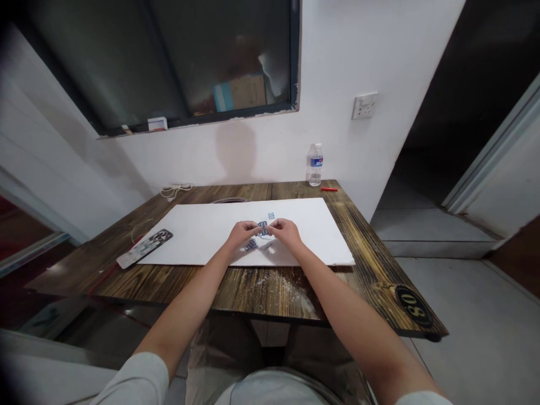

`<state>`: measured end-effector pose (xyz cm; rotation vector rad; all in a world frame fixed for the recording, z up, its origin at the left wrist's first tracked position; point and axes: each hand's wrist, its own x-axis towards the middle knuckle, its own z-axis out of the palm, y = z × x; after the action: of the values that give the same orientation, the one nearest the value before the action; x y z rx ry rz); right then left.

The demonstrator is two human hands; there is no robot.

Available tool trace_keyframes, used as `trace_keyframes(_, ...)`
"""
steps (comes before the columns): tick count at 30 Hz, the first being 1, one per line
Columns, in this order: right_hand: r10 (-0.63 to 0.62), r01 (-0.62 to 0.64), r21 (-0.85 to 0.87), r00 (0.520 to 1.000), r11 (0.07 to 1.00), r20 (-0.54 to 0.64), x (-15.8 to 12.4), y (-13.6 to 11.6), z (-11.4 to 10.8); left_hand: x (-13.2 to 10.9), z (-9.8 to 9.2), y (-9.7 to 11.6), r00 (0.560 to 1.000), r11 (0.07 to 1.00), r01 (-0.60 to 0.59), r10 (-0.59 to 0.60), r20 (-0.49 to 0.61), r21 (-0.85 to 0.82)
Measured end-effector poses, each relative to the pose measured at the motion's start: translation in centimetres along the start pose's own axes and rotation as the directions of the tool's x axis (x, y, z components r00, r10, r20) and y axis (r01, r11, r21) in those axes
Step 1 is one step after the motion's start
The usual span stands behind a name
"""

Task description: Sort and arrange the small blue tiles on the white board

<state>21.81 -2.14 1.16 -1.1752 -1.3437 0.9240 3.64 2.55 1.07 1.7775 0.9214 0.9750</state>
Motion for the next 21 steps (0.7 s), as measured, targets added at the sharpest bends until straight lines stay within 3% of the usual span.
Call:
trace_keyframes(11,-0.041,0.041,-0.032,0.999,0.999,0.015,0.3,0.8,0.4,-0.2,0.3,0.7,0.998,0.994,0.060,-0.059,0.014,-0.095)
trace_keyframes(15,-0.052,0.054,-0.063,0.998,0.997,0.034,0.5,1.1,0.2,-0.2,0.5,1.0,0.997,0.994,0.063,-0.066,-0.038,-0.094)
trace_keyframes(19,-0.076,0.091,-0.261,0.995,0.961,0.066,0.5,1.1,-0.3,-0.2,0.4,1.3,0.982,0.990,0.091,-0.107,-0.157,-0.106)
trace_keyframes(21,-0.100,0.155,-0.419,0.984,0.895,0.150,0.3,0.9,-0.5,-0.1,0.3,1.4,0.968,0.987,0.100,-0.126,-0.217,-0.126)
